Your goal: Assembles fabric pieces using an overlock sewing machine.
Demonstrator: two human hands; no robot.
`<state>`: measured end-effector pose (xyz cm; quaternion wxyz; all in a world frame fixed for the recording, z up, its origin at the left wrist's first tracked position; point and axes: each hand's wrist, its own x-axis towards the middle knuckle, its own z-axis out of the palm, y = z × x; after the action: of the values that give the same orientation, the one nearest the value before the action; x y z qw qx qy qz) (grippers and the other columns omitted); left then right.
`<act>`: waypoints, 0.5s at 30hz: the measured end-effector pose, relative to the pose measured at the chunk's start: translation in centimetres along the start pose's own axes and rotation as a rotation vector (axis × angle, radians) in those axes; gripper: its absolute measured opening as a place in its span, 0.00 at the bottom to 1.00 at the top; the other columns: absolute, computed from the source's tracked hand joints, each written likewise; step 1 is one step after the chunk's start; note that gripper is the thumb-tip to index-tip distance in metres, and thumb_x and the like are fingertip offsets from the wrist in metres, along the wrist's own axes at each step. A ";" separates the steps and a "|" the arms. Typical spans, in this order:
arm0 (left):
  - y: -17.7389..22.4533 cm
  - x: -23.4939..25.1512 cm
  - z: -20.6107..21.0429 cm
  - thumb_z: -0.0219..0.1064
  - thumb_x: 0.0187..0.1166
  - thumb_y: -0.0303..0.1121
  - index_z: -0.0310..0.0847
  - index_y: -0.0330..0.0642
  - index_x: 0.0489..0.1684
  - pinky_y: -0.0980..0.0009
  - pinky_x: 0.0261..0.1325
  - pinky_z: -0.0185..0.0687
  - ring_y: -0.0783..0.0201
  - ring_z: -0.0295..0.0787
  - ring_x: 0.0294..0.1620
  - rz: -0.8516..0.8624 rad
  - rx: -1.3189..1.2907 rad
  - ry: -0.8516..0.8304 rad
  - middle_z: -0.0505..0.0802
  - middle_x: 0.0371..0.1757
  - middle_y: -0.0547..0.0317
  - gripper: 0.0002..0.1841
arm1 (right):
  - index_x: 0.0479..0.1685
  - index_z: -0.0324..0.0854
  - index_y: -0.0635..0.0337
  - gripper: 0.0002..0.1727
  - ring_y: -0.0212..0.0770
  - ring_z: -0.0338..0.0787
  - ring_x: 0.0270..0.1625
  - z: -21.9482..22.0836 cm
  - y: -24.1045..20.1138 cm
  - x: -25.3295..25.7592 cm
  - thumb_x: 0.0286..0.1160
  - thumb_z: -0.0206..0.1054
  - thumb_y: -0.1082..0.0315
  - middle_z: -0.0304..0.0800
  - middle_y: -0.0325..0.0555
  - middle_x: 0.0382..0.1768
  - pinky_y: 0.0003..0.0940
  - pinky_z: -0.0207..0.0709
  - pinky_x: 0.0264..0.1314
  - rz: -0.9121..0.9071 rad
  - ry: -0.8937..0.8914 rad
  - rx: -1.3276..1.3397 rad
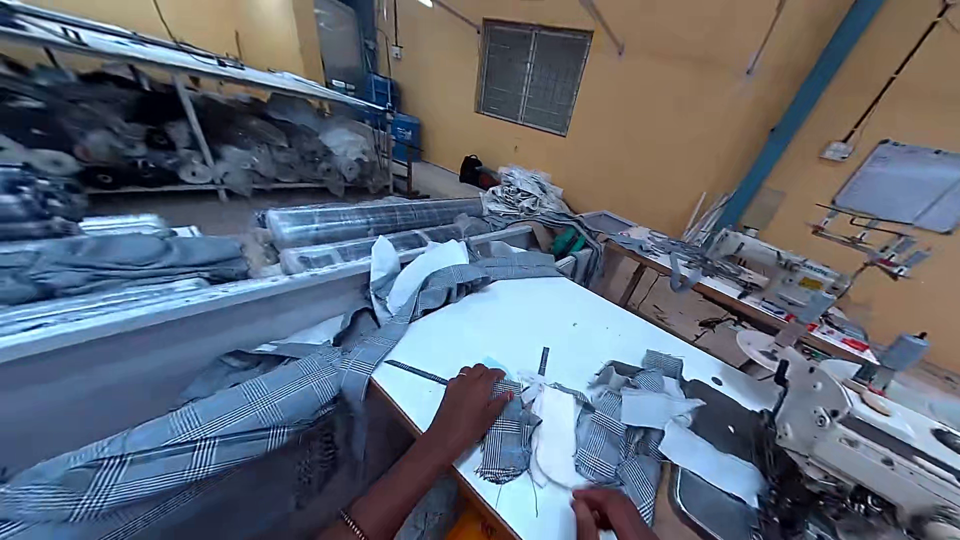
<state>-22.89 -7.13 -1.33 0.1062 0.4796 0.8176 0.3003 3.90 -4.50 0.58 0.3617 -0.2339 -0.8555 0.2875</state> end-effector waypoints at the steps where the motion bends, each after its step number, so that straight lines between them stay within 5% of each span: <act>1: -0.4 0.7 0.0 0.64 0.85 0.47 0.83 0.37 0.68 0.42 0.76 0.66 0.40 0.78 0.72 -0.005 -0.029 -0.020 0.87 0.65 0.39 0.24 | 0.48 0.87 0.74 0.10 0.47 0.94 0.40 1.2 0.5 2.2 0.76 0.64 0.77 0.92 0.59 0.42 0.40 0.90 0.44 0.001 -0.020 0.015; 4: -1.5 2.2 -0.1 0.68 0.83 0.42 0.83 0.33 0.55 0.47 0.69 0.72 0.45 0.84 0.57 0.037 -0.103 -0.002 0.88 0.50 0.43 0.18 | 0.45 0.87 0.71 0.11 0.47 0.92 0.36 4.7 3.4 7.9 0.77 0.66 0.70 0.90 0.56 0.39 0.41 0.88 0.40 0.054 -0.014 -0.088; 8: -2.6 3.0 -0.6 0.63 0.87 0.43 0.85 0.29 0.45 0.46 0.64 0.74 0.44 0.86 0.53 0.087 -0.052 -0.003 0.89 0.45 0.40 0.20 | 0.48 0.85 0.73 0.28 0.59 0.91 0.52 6.0 4.4 11.7 0.79 0.69 0.48 0.89 0.65 0.50 0.55 0.83 0.56 0.323 -0.242 -0.386; 10: -2.5 2.8 -0.5 0.57 0.90 0.43 0.85 0.28 0.44 0.45 0.64 0.73 0.42 0.86 0.54 0.116 -0.009 0.006 0.90 0.45 0.39 0.22 | 0.50 0.85 0.72 0.27 0.60 0.91 0.56 5.9 4.5 12.1 0.80 0.68 0.50 0.89 0.64 0.53 0.56 0.82 0.58 0.363 -0.299 -0.438; 13: -2.4 2.3 0.2 0.51 0.93 0.41 0.87 0.29 0.46 0.45 0.65 0.73 0.42 0.88 0.56 0.161 0.004 0.111 0.92 0.47 0.40 0.23 | 0.46 0.86 0.72 0.19 0.59 0.91 0.48 5.4 5.5 11.5 0.84 0.63 0.60 0.90 0.62 0.44 0.58 0.81 0.54 0.356 -0.226 -0.297; 15: -2.5 2.2 0.4 0.51 0.93 0.39 0.89 0.34 0.56 0.44 0.71 0.72 0.44 0.86 0.66 0.203 -0.054 0.172 0.93 0.61 0.45 0.21 | 0.48 0.87 0.71 0.17 0.53 0.91 0.43 4.7 6.1 11.2 0.87 0.59 0.63 0.91 0.59 0.40 0.54 0.82 0.51 0.406 -0.206 -0.130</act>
<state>-25.64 -5.96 -2.85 0.0179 0.5292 0.7626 0.3715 -5.53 5.26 -0.71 0.1915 -0.3931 -0.8401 0.3211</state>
